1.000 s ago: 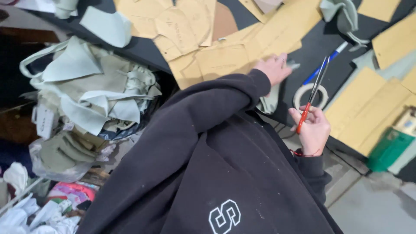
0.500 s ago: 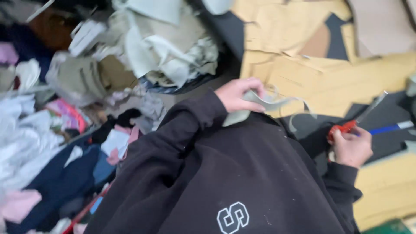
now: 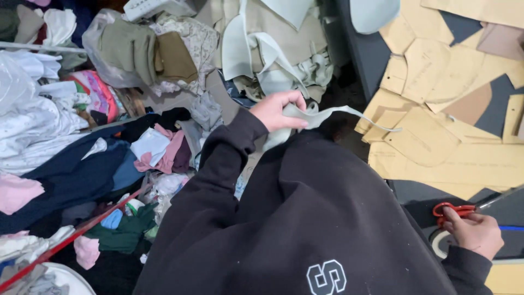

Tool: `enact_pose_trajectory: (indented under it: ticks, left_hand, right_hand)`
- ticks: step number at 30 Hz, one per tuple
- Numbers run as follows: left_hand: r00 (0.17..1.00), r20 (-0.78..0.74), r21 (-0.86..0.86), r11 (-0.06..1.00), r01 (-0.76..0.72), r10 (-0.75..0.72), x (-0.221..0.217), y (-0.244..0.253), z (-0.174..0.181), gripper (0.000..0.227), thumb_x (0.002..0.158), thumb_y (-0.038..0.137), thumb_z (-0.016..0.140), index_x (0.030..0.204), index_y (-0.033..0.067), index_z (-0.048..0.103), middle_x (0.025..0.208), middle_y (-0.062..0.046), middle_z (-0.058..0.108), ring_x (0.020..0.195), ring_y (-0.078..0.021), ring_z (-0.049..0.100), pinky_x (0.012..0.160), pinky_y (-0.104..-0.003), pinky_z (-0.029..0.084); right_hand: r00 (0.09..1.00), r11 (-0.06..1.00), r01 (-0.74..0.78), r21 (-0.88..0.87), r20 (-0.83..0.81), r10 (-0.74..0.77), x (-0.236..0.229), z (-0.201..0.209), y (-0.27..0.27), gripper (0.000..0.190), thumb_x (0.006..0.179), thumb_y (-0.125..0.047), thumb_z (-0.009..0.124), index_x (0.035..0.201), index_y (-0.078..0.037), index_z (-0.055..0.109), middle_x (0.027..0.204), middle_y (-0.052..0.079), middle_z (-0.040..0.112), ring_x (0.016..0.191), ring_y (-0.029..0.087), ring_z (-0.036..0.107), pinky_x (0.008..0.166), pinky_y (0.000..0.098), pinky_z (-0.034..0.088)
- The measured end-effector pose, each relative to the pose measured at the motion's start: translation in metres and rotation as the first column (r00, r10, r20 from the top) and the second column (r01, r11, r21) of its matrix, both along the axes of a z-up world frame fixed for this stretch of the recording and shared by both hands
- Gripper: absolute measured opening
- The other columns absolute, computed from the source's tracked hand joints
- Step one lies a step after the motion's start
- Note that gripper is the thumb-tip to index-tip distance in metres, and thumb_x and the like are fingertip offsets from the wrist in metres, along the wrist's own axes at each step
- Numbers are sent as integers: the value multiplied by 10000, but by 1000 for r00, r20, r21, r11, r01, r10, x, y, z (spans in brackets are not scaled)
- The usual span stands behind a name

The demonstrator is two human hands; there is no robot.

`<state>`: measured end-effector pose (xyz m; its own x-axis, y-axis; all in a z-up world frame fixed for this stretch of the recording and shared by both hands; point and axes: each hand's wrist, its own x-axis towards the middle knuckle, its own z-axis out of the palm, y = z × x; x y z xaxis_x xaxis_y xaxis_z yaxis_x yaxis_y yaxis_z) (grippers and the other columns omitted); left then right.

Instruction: The person cuts light green fabric pieces using red-handled scissors, following patterns. They then use a blue pen to mark lines on a yellow paper pattern and a green electric cutter to cut a long strip of fabric.

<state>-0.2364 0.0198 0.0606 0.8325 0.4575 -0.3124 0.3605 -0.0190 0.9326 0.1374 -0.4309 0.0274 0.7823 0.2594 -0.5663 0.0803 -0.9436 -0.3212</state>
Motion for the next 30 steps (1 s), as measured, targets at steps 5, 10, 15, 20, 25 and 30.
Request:
enact_pose_trajectory:
  ticks: [5, 10, 15, 20, 25, 30]
  left_hand:
    - [997, -56, 62, 997, -53, 57, -33, 54, -2, 324, 823, 235, 863, 1019, 94, 647, 1027, -25, 661, 1021, -174, 627, 943, -319, 490]
    - [848, -411, 532, 843, -74, 334, -54, 104, -25, 327, 800, 191, 864, 1071, 127, 693, 1115, -120, 632, 1059, -314, 628, 928, -405, 499]
    - [829, -77, 954, 282, -99, 554, 0, 98, -44, 439, 676, 153, 823, 1096, 156, 695, 1170, -100, 644, 1054, -323, 654, 904, -493, 505]
    - [934, -159, 643, 752, -147, 319, 76, 60, -157, 215, 964, 191, 797, 1141, 237, 685, 1210, -3, 665, 1094, -226, 713, 970, -396, 576]
    - [811, 31, 641, 611, -464, 584, 146, 81, -200, 648, 755, 95, 790, 1337, 171, 516, 1340, -142, 545, 1020, -337, 674, 829, -438, 586]
    - [644, -352, 737, 625, -257, 679, 172, 115, -234, 806, 797, 182, 802, 1455, 226, 338, 1328, -133, 565, 1024, -366, 695, 814, -503, 566]
  right_hand:
    - [999, 998, 42, 48, -1, -42, 4, -4, -6, 507, 964, -201, 871, 1108, 208, 607, 904, 217, 732, 763, 227, 731, 615, 295, 557]
    - [994, 992, 108, 63, -33, -106, 5, -4, -1, 515, 931, -171, 873, 1140, 193, 574, 943, 230, 730, 771, 235, 737, 625, 295, 570]
    - [979, 975, 201, 95, -26, -200, 6, -2, -11, 465, 976, -206, 847, 1146, 164, 621, 912, 221, 729, 768, 220, 734, 647, 303, 568]
    - [952, 997, 53, 58, 300, -68, 40, -46, -82, 396, 976, -226, 805, 1099, 127, 674, 905, 214, 738, 766, 208, 717, 730, 324, 575]
    - [901, 987, 118, 112, 406, -154, 48, -51, -85, 480, 936, -193, 869, 1148, 111, 563, 955, 181, 709, 771, 218, 708, 636, 341, 591]
    - [922, 937, 308, 164, 191, -336, 48, -54, -79, 539, 989, -219, 870, 1222, 91, 495, 986, 153, 675, 703, 209, 697, 548, 349, 588]
